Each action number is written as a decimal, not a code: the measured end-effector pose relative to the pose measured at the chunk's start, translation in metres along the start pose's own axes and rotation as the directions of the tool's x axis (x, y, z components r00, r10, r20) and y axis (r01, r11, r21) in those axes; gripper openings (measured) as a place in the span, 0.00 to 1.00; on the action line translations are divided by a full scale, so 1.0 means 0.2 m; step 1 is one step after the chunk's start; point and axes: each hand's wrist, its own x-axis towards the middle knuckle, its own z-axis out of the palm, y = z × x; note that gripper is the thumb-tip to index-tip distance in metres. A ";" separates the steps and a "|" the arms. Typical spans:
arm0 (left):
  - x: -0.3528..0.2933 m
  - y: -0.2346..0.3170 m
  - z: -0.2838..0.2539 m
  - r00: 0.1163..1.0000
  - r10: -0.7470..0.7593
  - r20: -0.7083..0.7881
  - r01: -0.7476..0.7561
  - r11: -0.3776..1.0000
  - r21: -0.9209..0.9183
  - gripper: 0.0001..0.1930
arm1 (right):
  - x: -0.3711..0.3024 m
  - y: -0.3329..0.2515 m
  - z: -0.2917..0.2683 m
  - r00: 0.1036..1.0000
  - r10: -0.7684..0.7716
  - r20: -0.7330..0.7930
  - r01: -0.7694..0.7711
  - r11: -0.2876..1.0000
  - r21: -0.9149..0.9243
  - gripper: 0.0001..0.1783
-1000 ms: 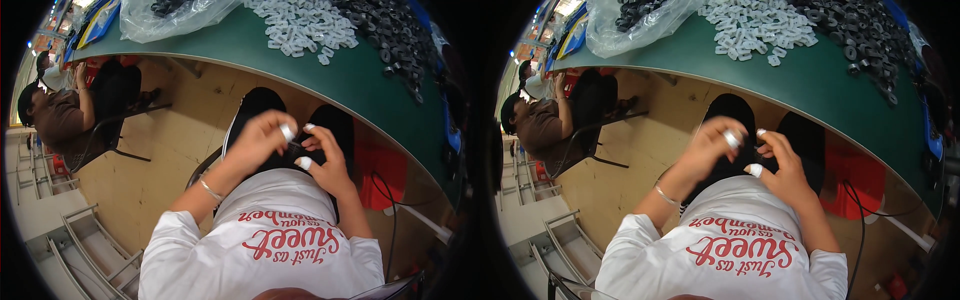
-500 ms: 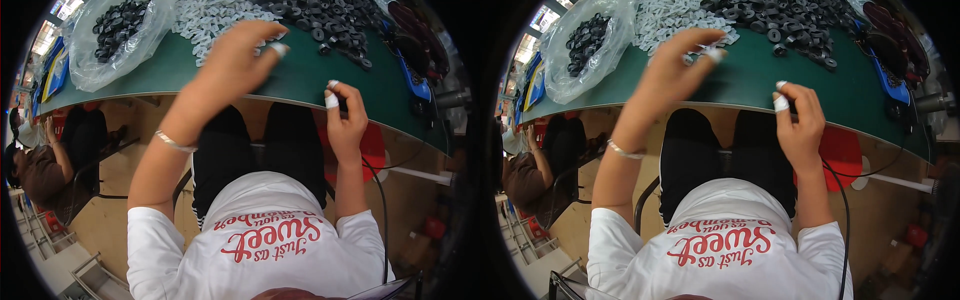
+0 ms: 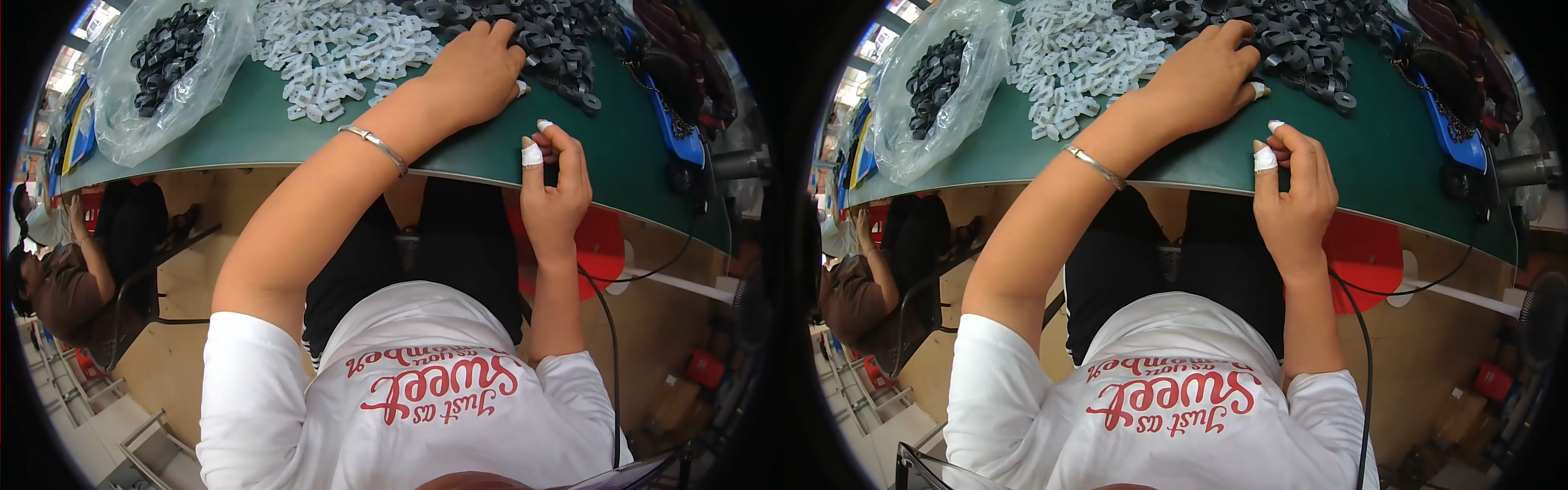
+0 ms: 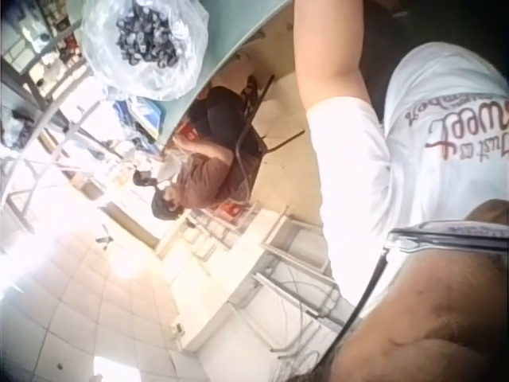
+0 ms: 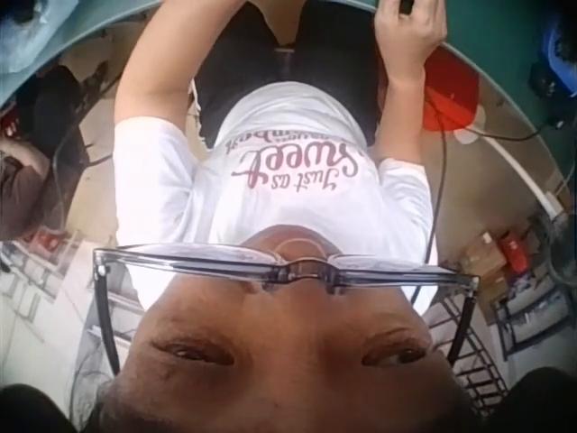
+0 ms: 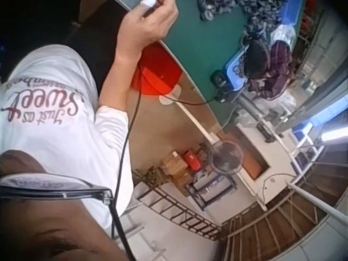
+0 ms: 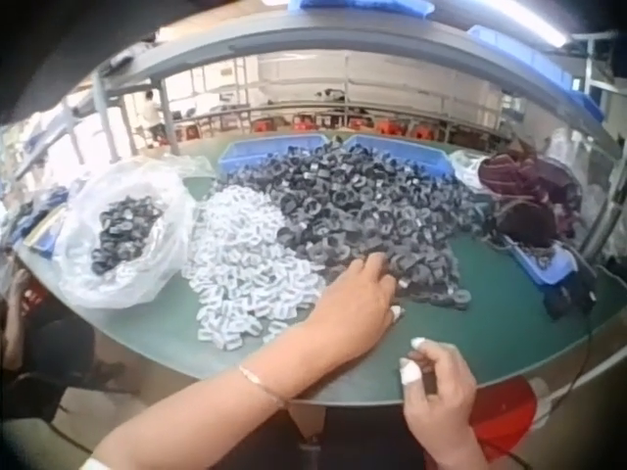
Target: The person assembles small components by picking up plastic parts from the table and fitting them together by hand.
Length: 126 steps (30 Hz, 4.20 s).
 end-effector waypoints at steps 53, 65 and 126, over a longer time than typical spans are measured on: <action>-1.33 0.40 -0.14 0.369 -0.441 0.818 0.218 -0.815 -0.537 0.16 | 0.26 -0.42 0.35 0.783 -0.407 0.471 0.455 0.890 0.013 0.09; -1.30 0.31 -0.25 0.370 -0.514 0.774 0.160 -0.785 -0.598 0.13 | 0.19 -0.40 0.28 0.906 -0.092 0.414 -0.087 0.915 0.393 0.07; -1.25 0.42 -0.22 0.299 -0.590 0.750 0.330 -0.673 -0.662 0.09 | -0.40 -0.31 0.24 0.684 0.028 0.729 -0.408 0.843 0.350 0.09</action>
